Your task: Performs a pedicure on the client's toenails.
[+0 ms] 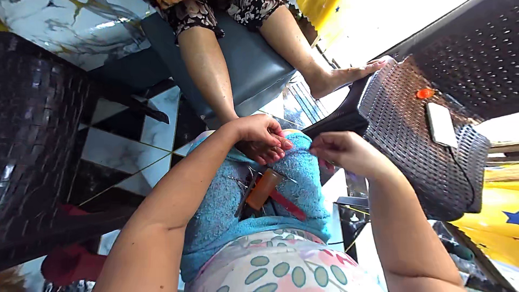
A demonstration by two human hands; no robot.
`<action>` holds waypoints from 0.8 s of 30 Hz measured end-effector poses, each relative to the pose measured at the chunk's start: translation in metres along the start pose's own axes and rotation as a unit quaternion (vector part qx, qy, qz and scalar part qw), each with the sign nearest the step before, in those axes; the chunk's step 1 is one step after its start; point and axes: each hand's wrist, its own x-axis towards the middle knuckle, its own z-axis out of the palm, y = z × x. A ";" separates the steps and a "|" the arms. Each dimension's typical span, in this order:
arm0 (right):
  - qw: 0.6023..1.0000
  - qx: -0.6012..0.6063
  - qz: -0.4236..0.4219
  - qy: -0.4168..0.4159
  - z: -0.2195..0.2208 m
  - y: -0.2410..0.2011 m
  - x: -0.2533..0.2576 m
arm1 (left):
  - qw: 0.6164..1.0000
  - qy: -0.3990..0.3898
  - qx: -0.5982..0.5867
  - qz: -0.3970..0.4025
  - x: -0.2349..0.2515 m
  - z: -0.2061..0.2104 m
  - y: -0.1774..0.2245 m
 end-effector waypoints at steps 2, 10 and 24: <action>0.998 0.058 -0.032 -0.009 -0.002 -0.001 0.027 | 1.000 -0.003 0.000 -0.014 0.001 0.000 0.002; 0.973 0.070 0.065 -0.211 -0.014 -0.023 0.095 | 1.000 -0.013 0.004 -0.026 -0.002 -0.002 0.004; 0.956 -0.070 0.118 -0.258 -0.010 -0.053 0.115 | 0.999 -0.011 0.031 -0.007 0.002 -0.002 -0.002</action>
